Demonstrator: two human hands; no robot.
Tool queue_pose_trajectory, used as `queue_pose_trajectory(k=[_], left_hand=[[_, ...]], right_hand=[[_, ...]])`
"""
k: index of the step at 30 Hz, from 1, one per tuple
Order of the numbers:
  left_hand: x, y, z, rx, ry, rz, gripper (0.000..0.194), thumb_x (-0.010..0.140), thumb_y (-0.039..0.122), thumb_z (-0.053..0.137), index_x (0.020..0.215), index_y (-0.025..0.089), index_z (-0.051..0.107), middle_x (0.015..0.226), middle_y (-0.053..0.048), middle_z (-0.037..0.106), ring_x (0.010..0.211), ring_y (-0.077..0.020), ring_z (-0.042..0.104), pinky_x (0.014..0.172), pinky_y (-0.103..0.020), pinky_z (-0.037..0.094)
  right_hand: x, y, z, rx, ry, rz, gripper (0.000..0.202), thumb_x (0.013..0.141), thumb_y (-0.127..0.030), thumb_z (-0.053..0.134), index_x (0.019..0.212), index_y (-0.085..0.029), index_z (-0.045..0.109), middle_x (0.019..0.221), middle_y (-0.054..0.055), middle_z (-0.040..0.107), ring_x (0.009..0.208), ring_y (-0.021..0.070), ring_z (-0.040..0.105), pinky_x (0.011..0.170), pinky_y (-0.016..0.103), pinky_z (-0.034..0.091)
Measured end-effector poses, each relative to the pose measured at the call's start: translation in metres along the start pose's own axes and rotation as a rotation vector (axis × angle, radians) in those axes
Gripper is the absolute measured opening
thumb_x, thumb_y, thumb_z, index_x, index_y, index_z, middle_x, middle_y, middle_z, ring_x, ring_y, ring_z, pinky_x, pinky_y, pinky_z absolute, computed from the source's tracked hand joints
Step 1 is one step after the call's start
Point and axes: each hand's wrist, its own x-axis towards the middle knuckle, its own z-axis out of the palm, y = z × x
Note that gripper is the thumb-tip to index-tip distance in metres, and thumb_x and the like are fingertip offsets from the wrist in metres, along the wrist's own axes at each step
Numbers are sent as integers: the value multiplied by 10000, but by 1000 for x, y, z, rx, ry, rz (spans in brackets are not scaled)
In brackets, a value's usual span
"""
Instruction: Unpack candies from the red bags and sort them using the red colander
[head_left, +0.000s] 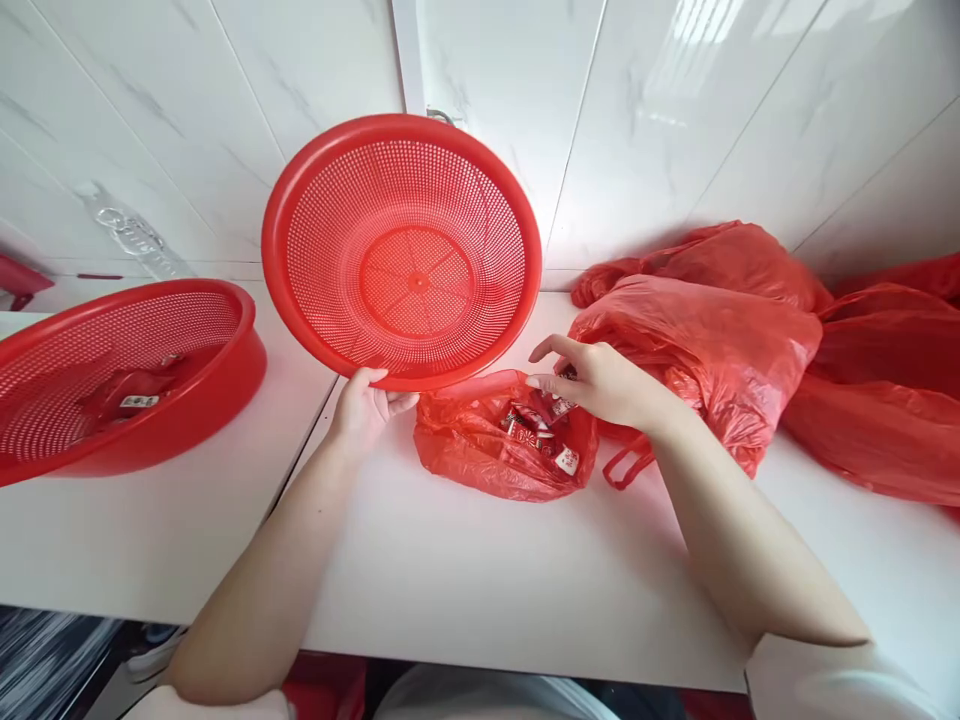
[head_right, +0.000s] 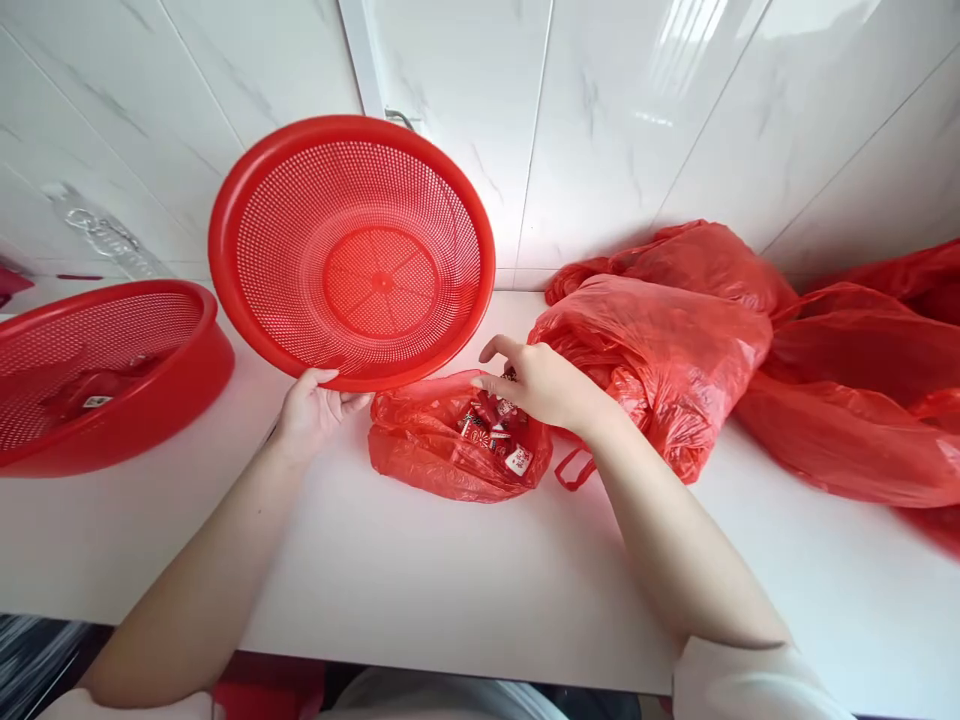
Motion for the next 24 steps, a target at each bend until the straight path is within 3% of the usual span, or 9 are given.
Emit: queue_pose_trajectory(k=[6,8,10,13,16,19,21,22,24], left_hand=[[0,5,-3,-14,44,-4,231,748,222,542,948,140,624,1001,-95,697,797,-184,682,672,-274,580],[0,5,-5,10,51,-5,250,751,232,535,962,132,624,1013,-106,696,812,-203,690,675,-281,581],[-2,6,-6,32,55,-4,260,744,236,531,965,130,619,1016,-111,695,829,-225,694,665,-290,580],[-8,8,-3,59,31,-16,273,729,222,533,980,143,604,1021,-99,695,849,-238,690,637,-303,576],[-15,13,3,146,-83,-83,330,756,242,510,1052,123,595,991,-116,701,835,-261,689,629,-339,567],[-22,26,5,317,-211,-92,473,877,401,385,1216,110,537,943,-137,701,793,-280,694,675,-394,548],[-25,40,-3,524,-90,45,600,918,533,292,1383,165,386,924,-114,700,742,-256,695,702,-407,533],[-27,47,-10,647,57,148,651,917,577,279,1447,199,271,918,-101,699,721,-241,692,715,-409,527],[-28,60,-29,879,464,322,761,907,595,324,1497,204,42,926,-106,691,719,-240,686,757,-434,513]], right_hand=[[2,0,4,-131,-21,-40,203,901,-393,498,889,-224,608,737,24,696,620,161,635,590,262,469],[2,1,6,-104,3,-60,224,899,-367,503,1056,-238,600,838,30,708,631,155,644,616,266,492],[3,2,11,-63,81,-85,419,894,-344,515,1301,-262,461,932,39,707,646,156,656,669,286,518],[6,5,20,-77,201,-142,603,854,-312,568,1409,-273,335,950,44,698,702,187,671,726,331,534],[12,11,27,-126,321,-198,529,794,-265,619,1298,-253,458,960,43,682,759,207,664,747,353,532],[16,16,24,-159,522,-229,314,761,-292,654,1052,-215,567,932,51,671,785,209,648,742,340,519],[15,18,18,-173,640,-222,276,751,-324,668,981,-213,564,918,47,672,779,205,644,721,323,509],[14,19,14,-180,676,-207,284,749,-331,671,983,-216,559,918,42,675,767,200,644,713,317,504],[11,19,6,-187,716,-165,303,743,-333,677,996,-226,551,915,28,681,731,185,641,707,306,495]])
